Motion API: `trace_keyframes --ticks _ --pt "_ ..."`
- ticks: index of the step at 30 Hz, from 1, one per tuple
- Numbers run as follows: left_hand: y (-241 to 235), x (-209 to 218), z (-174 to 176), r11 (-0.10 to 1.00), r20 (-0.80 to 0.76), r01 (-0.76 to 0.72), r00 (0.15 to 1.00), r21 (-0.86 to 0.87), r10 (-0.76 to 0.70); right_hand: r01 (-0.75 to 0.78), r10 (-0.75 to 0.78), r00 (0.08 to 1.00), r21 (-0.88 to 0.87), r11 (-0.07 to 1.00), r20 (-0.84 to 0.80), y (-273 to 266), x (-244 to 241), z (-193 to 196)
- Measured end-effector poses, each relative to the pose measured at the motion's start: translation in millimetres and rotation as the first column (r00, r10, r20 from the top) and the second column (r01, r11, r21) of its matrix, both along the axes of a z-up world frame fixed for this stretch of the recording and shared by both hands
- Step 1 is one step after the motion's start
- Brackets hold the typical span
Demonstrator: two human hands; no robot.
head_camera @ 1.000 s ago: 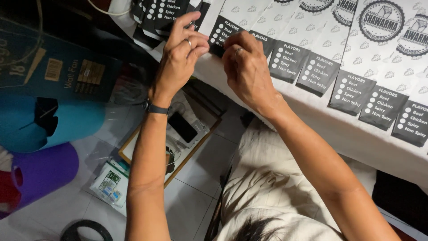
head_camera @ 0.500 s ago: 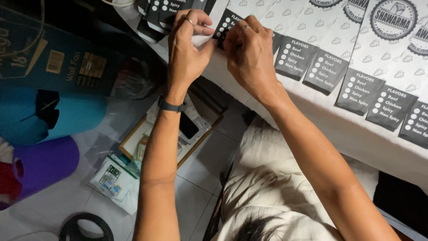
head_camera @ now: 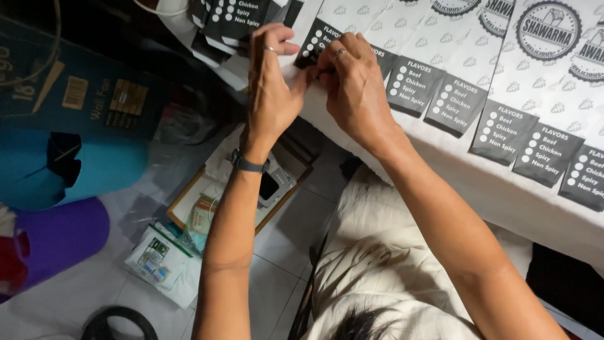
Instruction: Applying glue to the edges of printed paper sheets and folding them to assemble food packaging wraps.
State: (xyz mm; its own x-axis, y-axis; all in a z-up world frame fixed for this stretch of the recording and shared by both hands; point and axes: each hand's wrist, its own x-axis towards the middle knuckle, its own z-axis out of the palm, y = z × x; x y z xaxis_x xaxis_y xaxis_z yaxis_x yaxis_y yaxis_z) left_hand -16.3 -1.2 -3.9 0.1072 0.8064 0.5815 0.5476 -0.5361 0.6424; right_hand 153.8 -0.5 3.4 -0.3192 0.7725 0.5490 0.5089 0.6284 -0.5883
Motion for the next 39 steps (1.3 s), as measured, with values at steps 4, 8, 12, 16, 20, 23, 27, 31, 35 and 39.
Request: trace_keyframes --ticks 4,8,12,16,20,23,27,31,35,39 --pt "2.7 0.7 1.5 0.995 0.012 -0.084 0.996 -0.056 0.085 -0.016 0.016 1.000 0.056 0.998 -0.001 -5.0 0.5 4.2" --pt "-0.6 6.3 0.6 0.992 0.074 -0.102 0.992 -0.069 0.107 -0.035 0.033 0.997 -0.031 0.999 -0.076 -4.5 3.8 2.9" --pt "-0.4 9.6 1.7 0.992 0.111 -0.101 0.988 -0.082 0.109 0.118 -0.119 0.992 -0.018 0.993 -0.048 8.9 -7.4 -13.6" --pt "4.1 7.5 2.6 0.988 0.051 -0.136 0.989 -0.075 0.140 0.101 -0.102 0.994 -0.022 0.995 -0.034 8.0 -9.0 -13.7" --pt "1.3 12.2 5.1 0.986 0.061 -0.126 0.989 -0.109 0.133 0.066 -0.068 0.994 -0.026 0.997 -0.082 0.1 -4.5 -2.8" --pt "-1.1 14.0 4.7 0.986 0.052 -0.137 0.988 -0.099 0.143 0.072 -0.081 0.995 -0.123 0.990 -0.064 -1.8 -0.6 -4.2" --pt "1.0 10.1 -6.1 0.995 0.023 -0.098 0.995 0.024 0.097 -0.030 0.016 0.979 -0.064 0.997 -0.203 -12.3 13.0 7.0" --pt "-16.0 36.7 3.9 0.955 0.030 -0.229 0.973 0.187 0.227 -0.103 0.100 0.984 -0.014 0.995 -0.148 -56.0 54.3 25.9" --pt "-61.9 89.1 -10.1 0.919 0.000 -0.296 0.952 0.261 0.307 0.068 -0.059 0.988 0.060 0.996 -0.146 -124.7 112.3 18.3" --pt "-127.3 153.8 -78.6 0.988 0.351 -0.151 0.924 -0.024 0.150 0.308 -0.289 0.934 0.065 0.949 -0.210 -213.9 182.2 -15.8"
